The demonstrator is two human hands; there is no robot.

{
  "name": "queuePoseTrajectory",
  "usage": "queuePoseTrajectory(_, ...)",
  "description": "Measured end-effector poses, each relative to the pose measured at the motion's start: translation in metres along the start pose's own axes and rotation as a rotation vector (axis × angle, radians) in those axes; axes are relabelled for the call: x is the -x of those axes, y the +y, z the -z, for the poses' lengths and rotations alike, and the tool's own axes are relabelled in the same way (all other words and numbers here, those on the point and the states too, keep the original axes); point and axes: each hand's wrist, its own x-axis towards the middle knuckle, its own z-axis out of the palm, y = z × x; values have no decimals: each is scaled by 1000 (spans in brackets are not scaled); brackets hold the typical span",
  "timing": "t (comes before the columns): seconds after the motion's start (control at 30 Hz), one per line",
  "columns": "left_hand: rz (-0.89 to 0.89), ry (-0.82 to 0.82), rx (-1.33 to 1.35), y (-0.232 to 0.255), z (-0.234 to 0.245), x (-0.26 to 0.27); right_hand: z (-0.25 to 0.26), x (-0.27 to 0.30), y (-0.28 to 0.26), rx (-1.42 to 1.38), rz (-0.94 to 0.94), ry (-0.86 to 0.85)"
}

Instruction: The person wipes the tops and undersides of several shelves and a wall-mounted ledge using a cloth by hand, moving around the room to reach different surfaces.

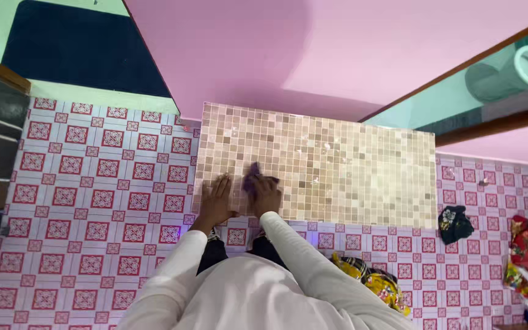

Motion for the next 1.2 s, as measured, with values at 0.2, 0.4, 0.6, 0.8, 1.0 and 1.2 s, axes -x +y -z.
queuePoseTrajectory(0.2,38,-44,0,-15,-23,-14,11,-9,-3,52,-15,-62)
queuePoseTrajectory(0.4,5,-165,-6,-26,-33,-28,34,-15,107,54,-584,124)
queuePoseTrajectory(0.6,-1,-142,8,-23,-27,-25,-9,1,51,125,-504,-20)
queuePoseTrajectory(0.8,-124,124,162,-40,-32,-14,-25,5,-42,30,161,-77)
queuePoseTrajectory(1.0,245,-54,128,-36,-2,5,10,-80,-17,236,-223,-348)
queuePoseTrajectory(1.2,222,-198,104,-36,12,-3,23,-101,-22,170,-304,-93)
